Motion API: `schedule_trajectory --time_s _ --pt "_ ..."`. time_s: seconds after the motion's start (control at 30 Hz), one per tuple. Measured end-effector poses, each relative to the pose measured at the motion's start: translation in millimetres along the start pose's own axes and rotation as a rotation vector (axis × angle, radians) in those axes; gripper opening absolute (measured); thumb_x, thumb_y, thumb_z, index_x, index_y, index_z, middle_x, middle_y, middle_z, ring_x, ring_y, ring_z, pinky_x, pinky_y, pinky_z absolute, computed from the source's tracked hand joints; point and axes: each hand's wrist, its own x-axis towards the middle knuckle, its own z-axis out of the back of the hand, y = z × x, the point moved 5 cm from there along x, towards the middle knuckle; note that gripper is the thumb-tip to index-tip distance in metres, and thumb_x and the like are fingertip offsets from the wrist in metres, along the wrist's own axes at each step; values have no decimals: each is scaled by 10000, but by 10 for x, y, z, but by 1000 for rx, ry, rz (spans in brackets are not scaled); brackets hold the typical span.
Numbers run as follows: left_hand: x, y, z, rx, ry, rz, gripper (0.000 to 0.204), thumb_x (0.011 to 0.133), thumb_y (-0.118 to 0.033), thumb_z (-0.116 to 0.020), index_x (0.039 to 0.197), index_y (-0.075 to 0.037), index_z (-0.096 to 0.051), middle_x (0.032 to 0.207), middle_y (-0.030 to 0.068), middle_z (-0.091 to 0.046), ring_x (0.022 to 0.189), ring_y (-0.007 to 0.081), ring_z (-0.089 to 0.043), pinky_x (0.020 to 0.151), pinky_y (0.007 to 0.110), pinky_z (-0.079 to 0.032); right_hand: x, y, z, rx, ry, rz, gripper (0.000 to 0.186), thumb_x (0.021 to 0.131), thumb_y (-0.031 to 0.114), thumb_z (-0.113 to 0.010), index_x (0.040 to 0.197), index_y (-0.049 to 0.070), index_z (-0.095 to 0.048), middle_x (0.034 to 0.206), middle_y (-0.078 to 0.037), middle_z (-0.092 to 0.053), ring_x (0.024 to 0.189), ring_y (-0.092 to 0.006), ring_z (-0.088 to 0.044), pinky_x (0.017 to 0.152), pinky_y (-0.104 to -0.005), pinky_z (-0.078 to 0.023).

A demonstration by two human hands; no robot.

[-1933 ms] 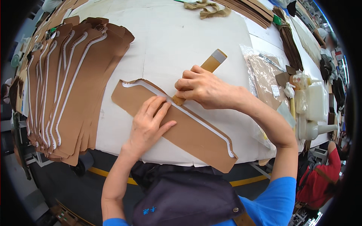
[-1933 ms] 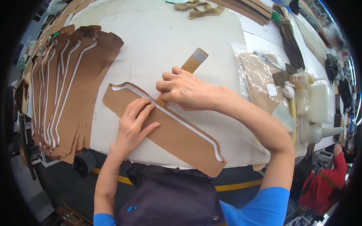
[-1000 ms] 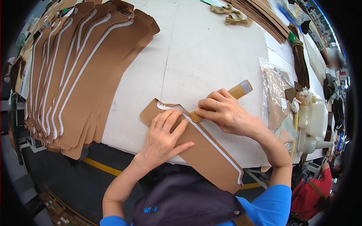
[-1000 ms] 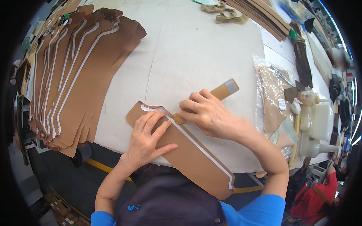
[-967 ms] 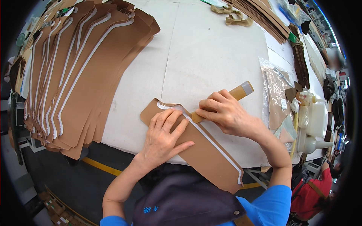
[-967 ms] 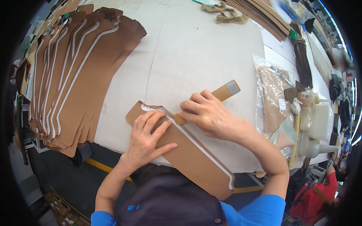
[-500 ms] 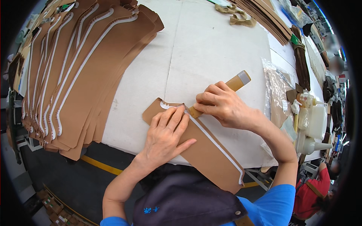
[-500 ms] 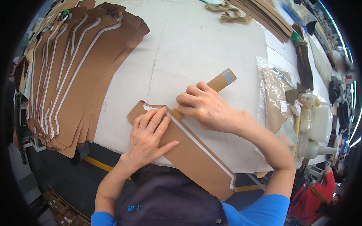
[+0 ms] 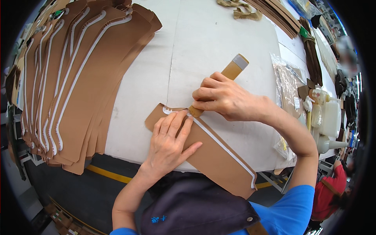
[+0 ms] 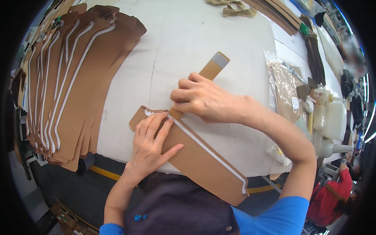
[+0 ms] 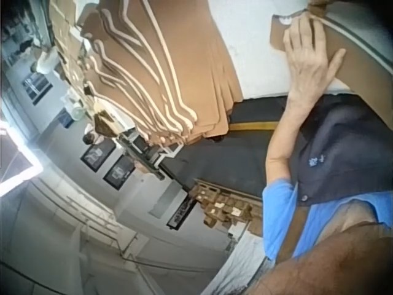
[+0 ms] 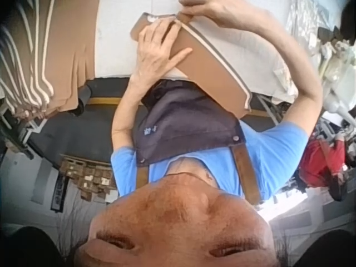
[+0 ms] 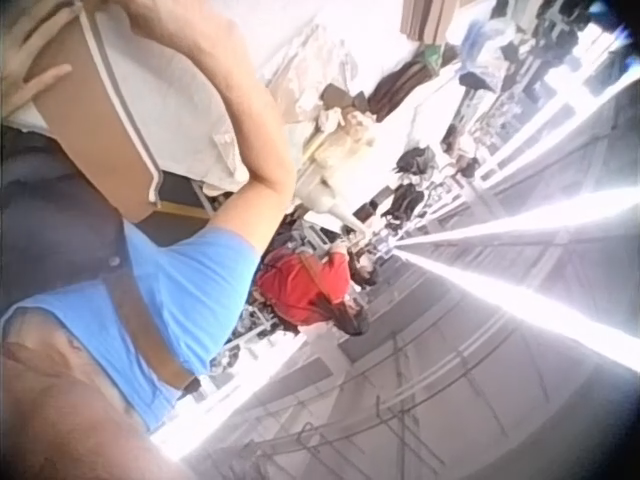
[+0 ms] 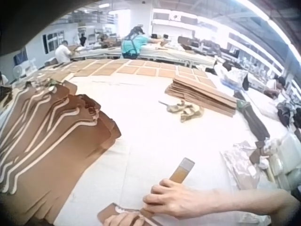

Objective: Manually folding and pressing leather pieces for a project.

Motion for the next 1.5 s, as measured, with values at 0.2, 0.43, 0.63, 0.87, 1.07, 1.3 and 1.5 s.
schedule_trajectory --time_s 0.2,0.43,0.63,0.87,1.07,1.3,1.5 --pt "11 -7 7 -4 6 27 689 835 -342 -870 1382 9 -638 1438 184 -574 1321 370 -531 1092 490 -435 137 -70 21 29 26 77 176 755 10 -778 924 59 -788 1030 -6 -636 993 -200 -568 884 -357 -448" --pt "-38 20 6 -12 -44 45 636 786 -245 -901 1318 19 -676 1393 182 -599 1289 372 -563 1061 488 -491 342 -99 7 -8 133 174 156 729 34 -813 869 103 -804 967 36 -638 985 -185 -562 884 -344 -433" --pt "-20 2 18 12 -96 26 580 780 -223 -902 1268 22 -703 1320 169 -640 1233 366 -602 1036 474 -516 540 -78 -12 27 230 221 209 758 -16 -779 954 57 -777 967 -4 -616 971 -206 -547 887 -362 -432" --pt "-54 -2 56 39 -138 -19 483 812 -165 -872 1231 19 -717 1265 148 -666 1213 352 -621 1001 461 -519 586 -84 -89 191 61 69 198 825 20 -791 1019 53 -805 1041 -43 -673 1007 -211 -630 884 -379 -486" --pt "-14 26 95 93 -218 43 258 903 -102 -781 1110 29 -699 1360 187 -658 1280 383 -596 1053 485 -469 151 -224 65 315 -322 -423 226 869 121 -796 1072 20 -806 1070 -126 -715 925 -330 -707 816 -417 -563" --pt "-33 22 14 167 -157 -15 236 937 -87 -744 1130 26 -668 1445 181 -642 1331 379 -573 1092 497 -448 -173 -25 -77 118 -206 -451 297 884 111 -803 1168 39 -761 1156 -113 -671 988 -277 -683 849 -407 -565" --pt "-82 -22 -19 143 -187 -100 201 914 -8 -745 1103 20 -683 1331 160 -699 1217 357 -658 1009 453 -543 -318 -43 -185 140 -316 -492 293 870 117 -801 1158 78 -766 1160 -110 -670 1061 -296 -669 876 -414 -575"
